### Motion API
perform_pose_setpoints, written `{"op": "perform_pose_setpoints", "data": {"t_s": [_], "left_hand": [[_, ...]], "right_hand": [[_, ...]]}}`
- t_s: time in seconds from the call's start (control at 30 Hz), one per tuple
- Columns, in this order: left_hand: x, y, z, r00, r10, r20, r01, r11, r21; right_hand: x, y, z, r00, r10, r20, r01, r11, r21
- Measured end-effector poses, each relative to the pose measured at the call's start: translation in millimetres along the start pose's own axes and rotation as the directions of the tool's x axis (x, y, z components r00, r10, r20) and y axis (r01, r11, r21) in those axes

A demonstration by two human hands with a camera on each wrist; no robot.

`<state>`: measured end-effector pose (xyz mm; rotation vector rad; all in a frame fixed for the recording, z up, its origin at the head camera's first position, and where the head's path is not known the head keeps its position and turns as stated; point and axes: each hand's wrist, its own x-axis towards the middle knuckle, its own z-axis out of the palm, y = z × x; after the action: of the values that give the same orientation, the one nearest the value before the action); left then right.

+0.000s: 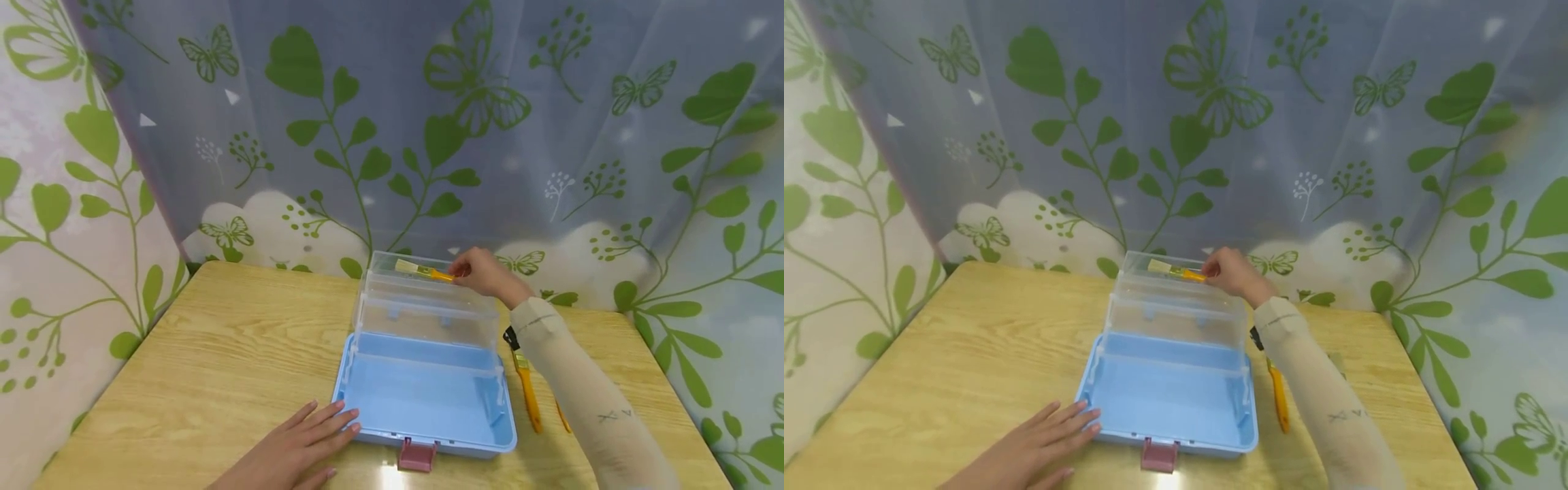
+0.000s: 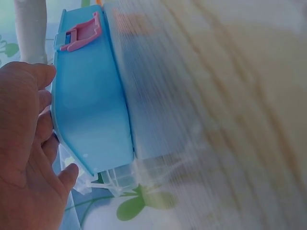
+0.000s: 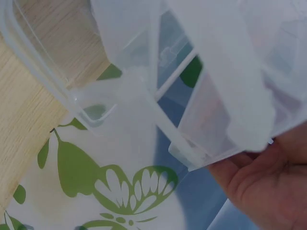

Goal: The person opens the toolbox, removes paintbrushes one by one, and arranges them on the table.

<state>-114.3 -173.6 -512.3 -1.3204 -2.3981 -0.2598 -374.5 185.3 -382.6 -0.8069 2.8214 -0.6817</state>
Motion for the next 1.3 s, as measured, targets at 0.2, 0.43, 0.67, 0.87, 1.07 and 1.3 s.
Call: {"op": "perform_pose_setpoints", "data": {"t_s": [0.2, 0.43, 0.67, 0.87, 1.07, 1.3], "left_hand": [[1.0, -0.5, -1.7, 1.0, -0.017, 0.012, 0.018, 0.999, -0.037], [1.7, -1.1, -4.7, 0.999, -0.029, 0.033, 0.03, 0.999, -0.042], [1.8, -1.3, -4.7, 0.999, -0.023, 0.021, 0.024, 0.999, -0.046], [2.1, 0.0, -6.0, 0.999, -0.028, 0.034, 0.03, 0.998, -0.05], [2.4, 1.0, -6.1, 0.999, -0.022, 0.033, 0.023, 0.999, -0.047], [2.3, 0.7, -4.4, 1.0, -0.013, 0.012, 0.014, 0.999, -0.041]], "right_hand": [[0.0, -1.9, 1.3, 0.999, -0.033, 0.015, 0.034, 0.997, -0.064], [-1.4, -3.1, 5.0, 0.999, -0.036, 0.004, 0.036, 0.997, -0.067], [-3.7, -4.6, 6.0, 0.999, -0.032, 0.003, 0.032, 0.997, -0.075], [-6.3, -2.1, 8.4, 0.997, -0.077, -0.022, 0.075, 0.995, -0.063], [-10.0, 0.4, 10.7, 0.993, -0.109, -0.036, 0.107, 0.993, -0.054], [-13.7, -1.7, 8.4, 0.985, -0.147, -0.085, 0.143, 0.989, -0.048]]}}
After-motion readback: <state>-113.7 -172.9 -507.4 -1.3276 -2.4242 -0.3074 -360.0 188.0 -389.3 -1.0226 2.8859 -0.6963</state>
